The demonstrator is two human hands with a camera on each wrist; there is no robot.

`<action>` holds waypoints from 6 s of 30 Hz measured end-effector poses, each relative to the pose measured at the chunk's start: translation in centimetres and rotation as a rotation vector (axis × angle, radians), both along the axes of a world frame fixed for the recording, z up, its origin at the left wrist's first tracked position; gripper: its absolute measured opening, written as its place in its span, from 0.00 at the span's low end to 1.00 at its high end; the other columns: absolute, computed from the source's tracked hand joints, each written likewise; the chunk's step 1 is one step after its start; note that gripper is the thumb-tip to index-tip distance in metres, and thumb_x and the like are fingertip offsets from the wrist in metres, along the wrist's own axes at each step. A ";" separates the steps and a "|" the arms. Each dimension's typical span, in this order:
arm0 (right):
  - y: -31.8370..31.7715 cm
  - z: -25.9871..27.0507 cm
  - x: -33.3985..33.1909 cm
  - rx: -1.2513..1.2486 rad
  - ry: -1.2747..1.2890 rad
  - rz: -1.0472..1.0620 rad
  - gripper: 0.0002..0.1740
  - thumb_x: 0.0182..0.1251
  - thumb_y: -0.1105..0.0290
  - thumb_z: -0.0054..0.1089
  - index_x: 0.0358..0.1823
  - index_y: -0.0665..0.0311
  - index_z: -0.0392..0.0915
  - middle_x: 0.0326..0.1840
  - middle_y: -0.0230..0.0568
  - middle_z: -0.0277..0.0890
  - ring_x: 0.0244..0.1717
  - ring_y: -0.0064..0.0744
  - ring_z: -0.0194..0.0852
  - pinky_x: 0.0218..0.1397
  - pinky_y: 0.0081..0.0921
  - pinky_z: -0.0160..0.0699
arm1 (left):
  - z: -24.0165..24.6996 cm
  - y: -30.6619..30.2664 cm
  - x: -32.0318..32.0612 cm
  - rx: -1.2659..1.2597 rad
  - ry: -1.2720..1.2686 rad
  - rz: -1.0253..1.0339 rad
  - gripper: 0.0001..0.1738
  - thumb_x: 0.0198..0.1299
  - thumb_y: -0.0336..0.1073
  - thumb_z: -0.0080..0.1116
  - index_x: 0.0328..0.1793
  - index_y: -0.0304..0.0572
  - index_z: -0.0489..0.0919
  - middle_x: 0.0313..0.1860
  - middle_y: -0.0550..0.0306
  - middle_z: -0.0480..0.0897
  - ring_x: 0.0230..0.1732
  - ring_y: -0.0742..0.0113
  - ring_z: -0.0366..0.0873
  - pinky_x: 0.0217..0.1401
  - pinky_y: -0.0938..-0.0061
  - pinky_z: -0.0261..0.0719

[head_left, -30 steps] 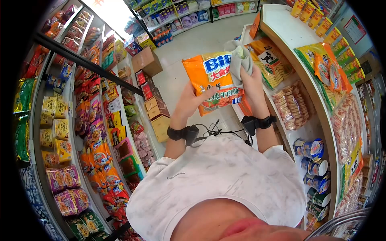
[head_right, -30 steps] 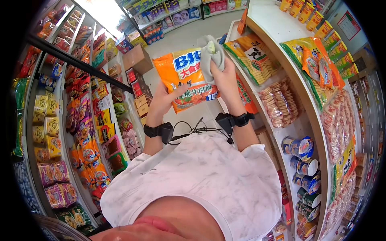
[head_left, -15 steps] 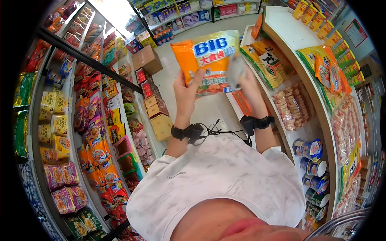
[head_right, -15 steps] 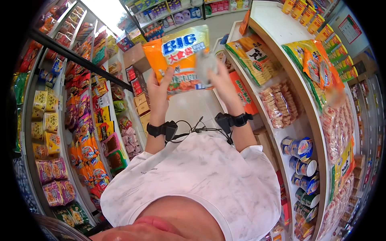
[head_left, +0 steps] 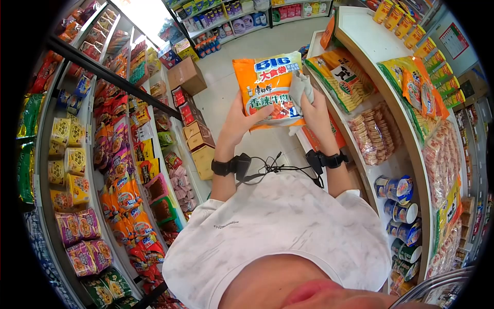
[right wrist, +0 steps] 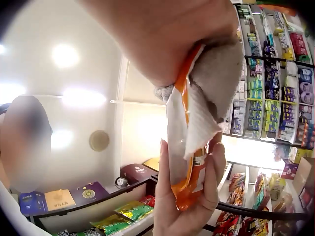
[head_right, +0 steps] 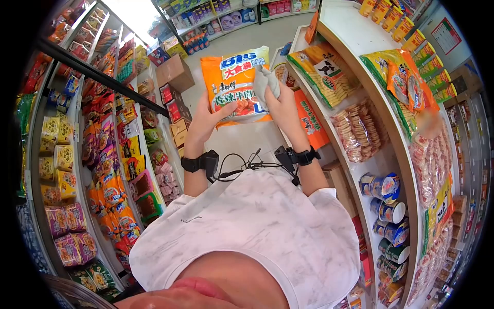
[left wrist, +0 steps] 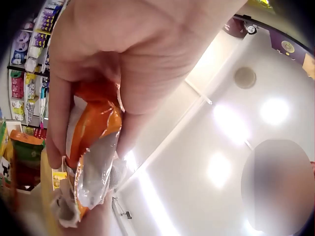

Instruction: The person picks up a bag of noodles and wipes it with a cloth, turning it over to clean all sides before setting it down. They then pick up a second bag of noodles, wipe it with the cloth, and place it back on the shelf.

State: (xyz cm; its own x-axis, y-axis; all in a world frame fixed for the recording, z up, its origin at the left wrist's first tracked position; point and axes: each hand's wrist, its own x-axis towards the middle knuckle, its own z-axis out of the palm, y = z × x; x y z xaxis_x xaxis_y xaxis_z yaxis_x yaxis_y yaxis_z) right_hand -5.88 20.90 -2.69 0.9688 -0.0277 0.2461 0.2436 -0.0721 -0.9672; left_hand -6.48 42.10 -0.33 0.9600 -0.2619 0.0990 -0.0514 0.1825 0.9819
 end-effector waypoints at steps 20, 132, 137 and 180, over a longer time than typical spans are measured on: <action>-1.6 3.5 -0.9 -0.164 -0.182 -0.143 0.33 0.58 0.73 0.71 0.66 0.65 0.70 0.50 0.47 0.84 0.51 0.42 0.85 0.56 0.29 0.79 | 0.0 -3.6 0.2 0.042 -0.262 0.247 0.45 0.62 0.35 0.69 0.79 0.35 0.55 0.63 0.48 0.76 0.64 0.60 0.76 0.64 0.62 0.77; -18.2 -1.7 -13.3 0.411 0.076 -0.335 0.27 0.66 0.69 0.67 0.64 0.69 0.71 0.57 0.40 0.80 0.53 0.25 0.80 0.55 0.24 0.80 | -0.3 -22.6 -2.7 -0.038 0.078 -0.303 0.32 0.57 0.29 0.72 0.67 0.33 0.69 0.57 0.49 0.82 0.55 0.64 0.82 0.58 0.68 0.81; -20.4 -0.2 -13.8 0.206 -0.108 -0.568 0.26 0.62 0.72 0.69 0.61 0.70 0.74 0.52 0.43 0.83 0.48 0.31 0.84 0.51 0.26 0.81 | 0.0 -25.2 -5.0 0.291 -0.405 -0.076 0.41 0.56 0.34 0.74 0.73 0.33 0.64 0.65 0.46 0.75 0.64 0.59 0.76 0.64 0.66 0.77; -7.4 1.1 -2.8 -0.153 0.332 -0.271 0.20 0.77 0.60 0.49 0.57 0.70 0.76 0.42 0.37 0.81 0.43 0.22 0.76 0.48 0.25 0.76 | -2.0 -8.6 9.5 -0.755 0.608 -0.398 0.22 0.75 0.46 0.49 0.66 0.39 0.71 0.62 0.51 0.80 0.61 0.59 0.79 0.65 0.60 0.77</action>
State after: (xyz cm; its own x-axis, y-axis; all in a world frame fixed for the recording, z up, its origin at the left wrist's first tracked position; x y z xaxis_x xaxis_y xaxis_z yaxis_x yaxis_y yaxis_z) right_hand -8.68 13.49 -1.63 0.9587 -0.2790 -0.0553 -0.1250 -0.2386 -0.9630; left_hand 3.05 33.47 -2.29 0.7609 -0.6407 -0.1026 0.6110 0.6542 0.4459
